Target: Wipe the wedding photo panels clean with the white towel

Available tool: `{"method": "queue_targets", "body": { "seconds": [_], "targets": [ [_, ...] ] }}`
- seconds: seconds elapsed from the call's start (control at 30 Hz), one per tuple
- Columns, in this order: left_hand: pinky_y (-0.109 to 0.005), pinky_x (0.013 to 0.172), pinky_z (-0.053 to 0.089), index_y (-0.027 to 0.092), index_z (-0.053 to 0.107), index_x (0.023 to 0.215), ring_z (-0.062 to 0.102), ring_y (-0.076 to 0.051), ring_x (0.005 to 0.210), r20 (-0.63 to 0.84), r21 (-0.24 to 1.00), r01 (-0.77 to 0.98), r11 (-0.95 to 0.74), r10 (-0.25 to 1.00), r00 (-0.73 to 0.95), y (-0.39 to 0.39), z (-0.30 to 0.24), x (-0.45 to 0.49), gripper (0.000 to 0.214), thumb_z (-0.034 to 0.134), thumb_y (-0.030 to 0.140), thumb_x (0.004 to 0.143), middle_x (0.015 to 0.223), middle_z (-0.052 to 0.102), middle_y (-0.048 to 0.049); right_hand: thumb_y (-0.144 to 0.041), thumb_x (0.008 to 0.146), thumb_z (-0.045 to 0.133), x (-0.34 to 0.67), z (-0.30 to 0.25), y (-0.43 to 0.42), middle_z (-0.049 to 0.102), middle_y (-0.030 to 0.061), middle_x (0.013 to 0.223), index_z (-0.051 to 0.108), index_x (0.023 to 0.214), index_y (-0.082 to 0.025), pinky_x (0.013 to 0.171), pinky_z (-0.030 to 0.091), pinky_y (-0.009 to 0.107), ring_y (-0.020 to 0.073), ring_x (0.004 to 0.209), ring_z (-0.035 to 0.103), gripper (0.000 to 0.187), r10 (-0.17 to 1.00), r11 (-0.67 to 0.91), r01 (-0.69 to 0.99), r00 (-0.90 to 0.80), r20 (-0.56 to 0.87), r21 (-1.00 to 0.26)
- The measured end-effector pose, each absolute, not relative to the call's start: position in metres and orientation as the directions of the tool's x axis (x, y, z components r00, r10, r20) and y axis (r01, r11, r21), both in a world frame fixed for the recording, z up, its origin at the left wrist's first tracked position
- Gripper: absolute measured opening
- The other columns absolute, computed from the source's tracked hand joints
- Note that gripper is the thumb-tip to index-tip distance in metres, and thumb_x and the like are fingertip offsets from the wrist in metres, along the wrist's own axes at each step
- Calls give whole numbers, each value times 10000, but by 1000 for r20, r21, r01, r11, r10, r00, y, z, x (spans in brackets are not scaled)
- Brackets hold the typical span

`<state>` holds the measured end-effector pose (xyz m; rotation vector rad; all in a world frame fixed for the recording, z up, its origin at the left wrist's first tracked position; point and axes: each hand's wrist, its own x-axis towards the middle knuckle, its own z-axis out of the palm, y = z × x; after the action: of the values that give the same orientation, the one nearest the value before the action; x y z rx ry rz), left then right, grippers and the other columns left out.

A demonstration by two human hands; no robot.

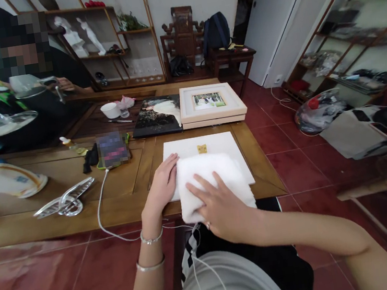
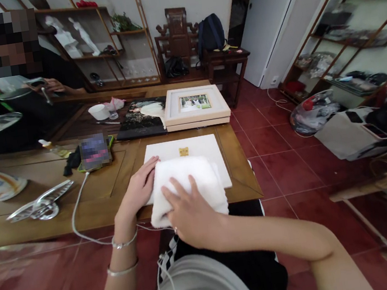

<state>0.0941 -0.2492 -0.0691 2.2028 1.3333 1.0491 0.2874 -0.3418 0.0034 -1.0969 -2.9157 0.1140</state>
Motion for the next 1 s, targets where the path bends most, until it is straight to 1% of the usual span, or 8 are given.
{"method": "queue_targets", "body": {
  "seconds": [0.17,0.3,0.43,0.57,0.67,0.77,0.87,1.0],
  "targets": [
    [-467,1134,344,148,608,1230,488,-236,1307,409,634,596,-494,867,284,-249,-70,93,378,364,237,956,1365,561,-134,-226,861,526,296,8,-337,395,137,1498,707,1059,-157,1084,224,672,352,1419,238,277,656,748,651,-755,-2,-130],
    [-470,1131,344,143,606,1238,483,-242,1310,406,636,597,-489,870,281,-248,-72,93,382,372,249,955,1368,558,-138,-185,866,507,297,-1,-299,402,111,1498,668,1146,-163,1121,197,626,310,1428,239,323,738,672,727,-674,42,-140],
    [-456,1136,335,131,601,1247,479,-249,1314,391,644,598,-477,877,279,-250,-69,94,398,359,267,962,1368,557,-141,-198,877,509,290,-10,-262,413,118,1490,643,1187,-171,1097,200,666,339,1418,251,339,801,599,793,-591,94,-110],
    [-426,1123,355,139,535,1324,496,-231,1298,385,655,599,-461,885,260,-254,-62,95,429,319,245,970,1382,548,-124,-197,884,502,280,-10,-245,409,161,1484,638,1189,-140,1054,216,715,386,1403,255,339,798,602,796,-594,107,-69],
    [-412,1126,346,139,461,1391,468,-214,1321,416,678,575,-457,884,212,-259,-57,96,451,312,265,985,1424,505,-120,-196,880,518,274,-7,-246,390,175,1492,657,1153,-121,1062,200,711,392,1410,235,316,738,674,737,-670,76,-43],
    [-407,1155,289,156,398,1439,378,-203,1385,462,699,535,-475,870,169,-263,-53,97,475,295,324,1006,1491,419,-111,-192,866,540,273,-1,-257,402,157,1489,684,1093,-132,1082,193,687,374,1413,240,276,606,795,604,-794,41,-59],
    [-407,1172,249,160,404,1438,335,-203,1408,497,707,491,-509,851,168,-265,-52,98,492,267,370,1015,1506,395,-109,-139,831,546,277,5,-273,472,129,1444,691,1055,-150,1107,212,634,326,1405,283,267,472,879,464,-880,55,-113],
    [-411,1153,294,166,448,1410,395,-209,1375,498,698,515,-498,854,150,-266,-52,98,498,255,400,1015,1473,447,-106,-113,813,546,289,14,-299,545,116,1382,683,1062,-155,1122,233,577,280,1400,314,287,431,887,414,-901,49,-202]
  ]
}}
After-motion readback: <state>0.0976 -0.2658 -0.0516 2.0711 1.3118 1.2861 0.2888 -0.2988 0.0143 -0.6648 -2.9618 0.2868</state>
